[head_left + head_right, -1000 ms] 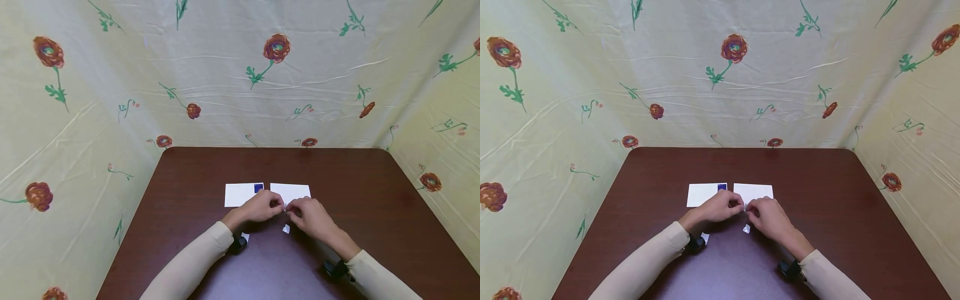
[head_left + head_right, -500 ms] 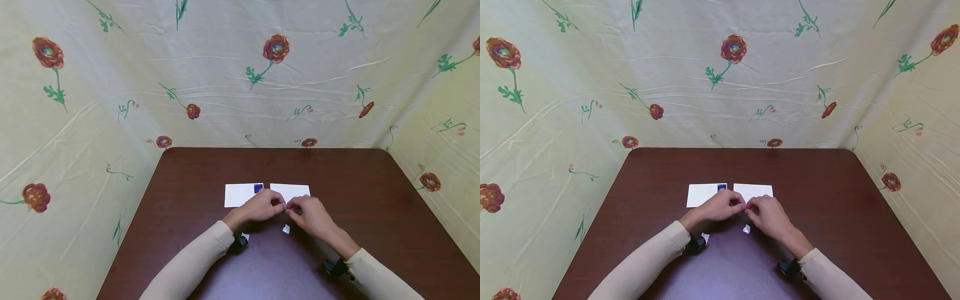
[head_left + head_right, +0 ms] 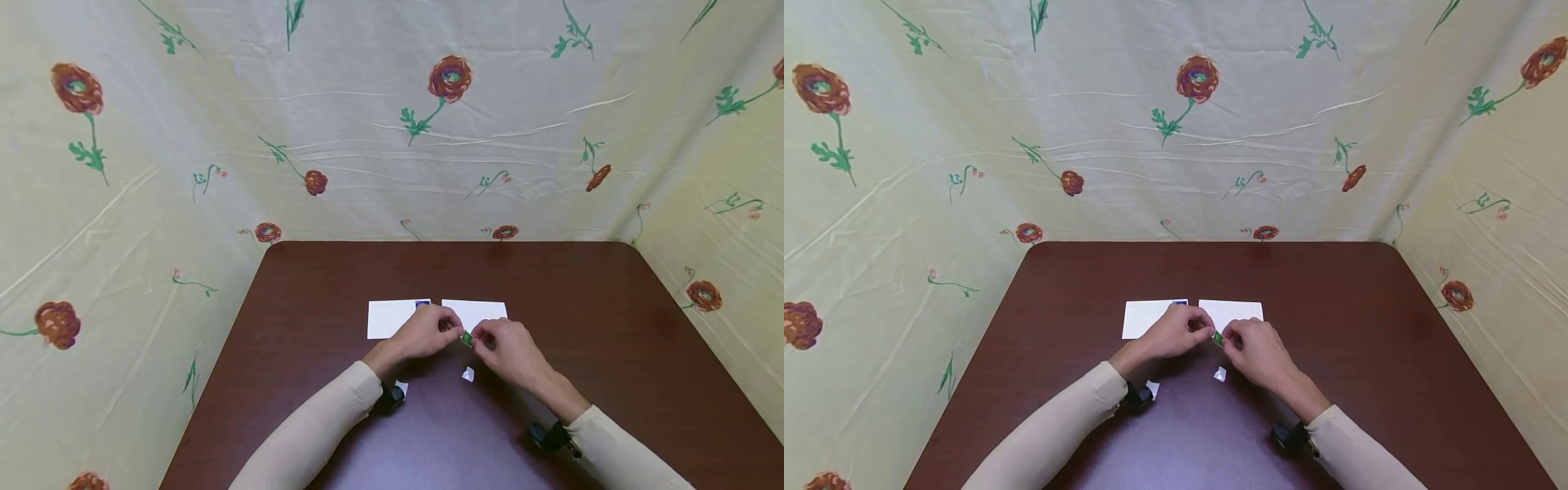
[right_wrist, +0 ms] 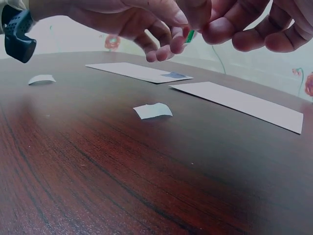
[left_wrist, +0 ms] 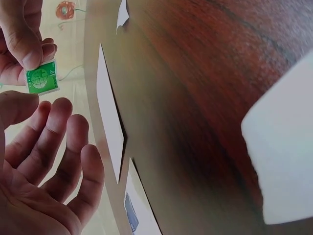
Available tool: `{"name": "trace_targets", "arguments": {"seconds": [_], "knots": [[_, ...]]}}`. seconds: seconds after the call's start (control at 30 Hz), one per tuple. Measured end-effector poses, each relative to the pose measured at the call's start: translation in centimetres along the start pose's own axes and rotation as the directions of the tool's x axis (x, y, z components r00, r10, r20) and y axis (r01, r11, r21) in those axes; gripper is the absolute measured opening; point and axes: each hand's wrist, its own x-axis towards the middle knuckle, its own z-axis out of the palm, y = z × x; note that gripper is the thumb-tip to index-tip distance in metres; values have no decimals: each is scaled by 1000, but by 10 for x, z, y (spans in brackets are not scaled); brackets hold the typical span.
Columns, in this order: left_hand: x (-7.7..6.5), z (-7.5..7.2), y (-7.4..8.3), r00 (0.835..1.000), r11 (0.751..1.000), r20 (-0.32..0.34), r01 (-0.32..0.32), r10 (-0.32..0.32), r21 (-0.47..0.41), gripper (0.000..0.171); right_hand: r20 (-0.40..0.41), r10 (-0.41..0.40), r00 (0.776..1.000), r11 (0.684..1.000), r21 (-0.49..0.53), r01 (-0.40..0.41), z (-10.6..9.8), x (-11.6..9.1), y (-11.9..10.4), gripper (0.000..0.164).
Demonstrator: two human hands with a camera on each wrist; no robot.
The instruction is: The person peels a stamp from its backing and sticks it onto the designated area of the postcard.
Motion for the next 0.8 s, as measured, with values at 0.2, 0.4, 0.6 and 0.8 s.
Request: {"name": "trace_targets", "arguments": {"seconds": [0.2,0.4,0.6,0.8], "knots": [[1,2,-2,1000,1000,13,-14,14,2,6,9,22,1000,1000,8,-22,-2,0,0,6],[2,3,-2,1000,1000,13,-22,22,-3,7,13,26,1000,1000,8,-26,-6,1,2,6],[6,0,5,999,999,-5,-50,50,17,9,24,49,998,998,42,-50,-12,6,7,6],[12,1,12,998,998,-46,-49,51,31,9,47,112,993,988,97,-116,-20,11,14,4]]}}
